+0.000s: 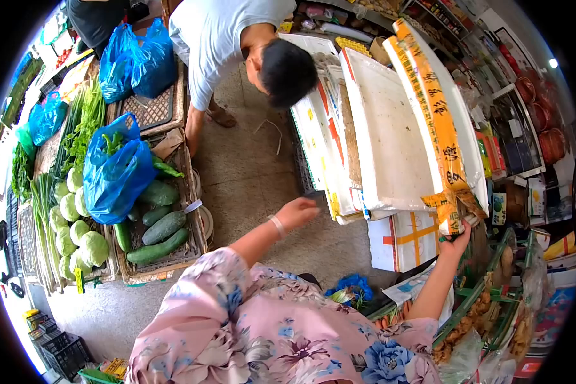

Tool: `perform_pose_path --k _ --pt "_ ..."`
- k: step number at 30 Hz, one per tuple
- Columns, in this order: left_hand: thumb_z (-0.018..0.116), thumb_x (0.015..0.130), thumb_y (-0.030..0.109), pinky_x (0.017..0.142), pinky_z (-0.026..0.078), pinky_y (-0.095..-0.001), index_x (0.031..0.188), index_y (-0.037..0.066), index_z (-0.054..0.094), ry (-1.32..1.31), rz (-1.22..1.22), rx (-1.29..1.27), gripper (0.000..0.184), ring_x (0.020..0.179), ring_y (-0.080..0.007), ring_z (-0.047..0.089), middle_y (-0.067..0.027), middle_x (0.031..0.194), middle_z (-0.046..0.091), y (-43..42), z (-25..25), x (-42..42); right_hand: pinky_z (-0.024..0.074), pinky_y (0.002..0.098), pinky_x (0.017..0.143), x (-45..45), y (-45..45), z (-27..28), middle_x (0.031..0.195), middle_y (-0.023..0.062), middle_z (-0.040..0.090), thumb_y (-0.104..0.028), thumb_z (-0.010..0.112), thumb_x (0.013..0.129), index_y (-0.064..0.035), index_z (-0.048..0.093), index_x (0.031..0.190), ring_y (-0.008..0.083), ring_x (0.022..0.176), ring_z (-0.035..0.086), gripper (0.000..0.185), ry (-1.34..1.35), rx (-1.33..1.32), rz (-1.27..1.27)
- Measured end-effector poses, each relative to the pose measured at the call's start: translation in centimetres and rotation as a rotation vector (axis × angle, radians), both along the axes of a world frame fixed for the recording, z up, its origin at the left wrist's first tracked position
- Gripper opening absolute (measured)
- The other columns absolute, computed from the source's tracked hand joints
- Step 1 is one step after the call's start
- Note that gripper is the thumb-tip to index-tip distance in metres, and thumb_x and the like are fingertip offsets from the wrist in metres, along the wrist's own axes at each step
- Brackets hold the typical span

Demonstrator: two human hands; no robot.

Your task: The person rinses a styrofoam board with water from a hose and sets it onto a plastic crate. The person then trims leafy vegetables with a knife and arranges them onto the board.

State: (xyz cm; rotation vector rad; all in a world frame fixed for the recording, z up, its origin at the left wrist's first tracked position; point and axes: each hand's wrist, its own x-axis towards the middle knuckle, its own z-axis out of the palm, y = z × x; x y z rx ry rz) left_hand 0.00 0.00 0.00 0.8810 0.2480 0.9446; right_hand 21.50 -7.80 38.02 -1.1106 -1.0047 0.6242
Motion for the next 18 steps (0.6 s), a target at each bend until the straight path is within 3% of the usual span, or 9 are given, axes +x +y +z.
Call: perform_pose_path --k 3,5,6,9,10,11,13,15,18 --pt "0.055 0.08 0.043 0.095 0.03 -0.0437 0.132 0.006 0.023 -0.401 -0.132 -0.306 0.071 0.119 -0.0319 0.033 -0.0188 0.132 0.029 3.1 4.9 4.9 0.0258 0.0197 0.033 -0.9 -1.4 0.0 0.076 -0.0016 0.056 -0.028 0.057 0.073 -0.0129 0.051 0.087 0.0086 0.046 0.045 0.021 0.054 0.022 -0.054" --pt "0.053 0.08 0.044 0.098 0.025 -0.0469 0.134 0.006 0.017 -0.4 -0.054 -0.47 0.075 0.127 -0.0349 0.017 -0.0233 0.136 0.017 3.9 8.0 5.8 0.0243 0.0197 0.034 -2.4 -2.0 -0.5 0.079 -0.0027 0.056 -0.028 0.057 0.073 -0.0133 0.051 0.089 0.0081 0.053 0.047 0.022 0.039 -0.007 -0.048" --pt "0.05 0.081 0.046 0.1 0.02 -0.0506 0.136 0.008 0.012 -0.413 -0.043 -0.488 0.077 0.13 -0.0339 0.004 -0.0191 0.14 0.008 3.9 8.9 5.9 0.0241 0.02 0.034 -2.3 -1.9 -0.8 0.083 -0.0023 0.055 -0.027 0.057 0.073 -0.0134 0.05 0.092 0.0088 0.058 0.047 0.024 0.055 -0.022 -0.061" --pt "0.047 0.077 0.058 0.09 0.031 -0.0501 0.137 0.012 0.014 -0.353 0.013 -0.485 0.082 0.126 -0.0278 0.022 -0.009 0.139 0.021 5.0 9.6 9.6 0.0245 0.0201 0.036 -0.1 -1.0 -1.7 0.083 -0.0007 0.053 -0.025 0.058 0.073 -0.0138 0.049 0.093 0.0103 0.061 0.047 0.024 0.11 -0.121 -0.005" --pt "0.042 0.077 0.061 0.088 0.032 -0.0497 0.136 0.015 0.02 -0.396 -0.026 -0.494 0.078 0.126 -0.0242 0.022 -0.0079 0.138 0.025 4.4 10.3 9.7 0.025 0.02 0.036 -0.7 -1.0 -2.3 0.08 -0.0012 0.053 -0.024 0.059 0.073 -0.0142 0.049 0.091 0.0103 0.06 0.047 0.023 0.127 -0.217 -0.021" --pt "0.041 0.078 0.061 0.087 0.032 -0.0514 0.132 0.016 0.028 -0.432 -0.034 -0.542 0.072 0.119 -0.0264 0.033 -0.0094 0.134 0.031 3.7 11.2 10.1 0.0258 0.0202 0.036 0.7 -0.8 -2.6 0.077 -0.0019 0.053 -0.025 0.06 0.074 -0.0141 0.05 0.088 0.0104 0.058 0.046 0.021 0.082 -0.272 -0.029" --pt "0.042 0.081 0.057 0.094 0.029 -0.049 0.132 0.012 0.027 -0.654 -0.245 -0.666 0.07 0.122 -0.0344 0.029 -0.0149 0.135 0.028 2.5 13.5 9.4 0.026 0.0198 0.035 -0.9 -1.3 -3.4 0.075 -0.0021 0.053 -0.027 0.061 0.075 -0.014 0.051 0.086 0.0103 0.054 0.044 0.02 -0.003 -0.275 -0.174" --pt "0.04 0.082 0.058 0.092 0.034 -0.0442 0.132 0.011 0.028 -0.873 -0.25 -0.533 0.069 0.115 -0.0328 0.038 -0.017 0.131 0.033 0.5 15.5 8.5 0.025 0.0191 0.034 -0.5 -2.2 -2.5 0.07 -0.0018 0.052 -0.033 0.062 0.076 -0.0125 0.051 0.083 0.0099 0.052 0.043 0.024 -0.076 -0.261 -0.197" --pt "0.038 0.084 0.055 0.09 0.036 -0.0429 0.132 0.011 0.024 -0.899 -0.262 -0.546 0.067 0.114 -0.0306 0.039 -0.0165 0.13 0.035 -0.1 17.9 8.2 0.024 0.0185 0.032 -1.2 -4.0 0.2 0.062 -0.0015 0.047 -0.049 0.055 0.078 -0.0092 0.051 0.079 0.0084 0.049 0.04 0.04 -0.161 -0.33 -0.211"
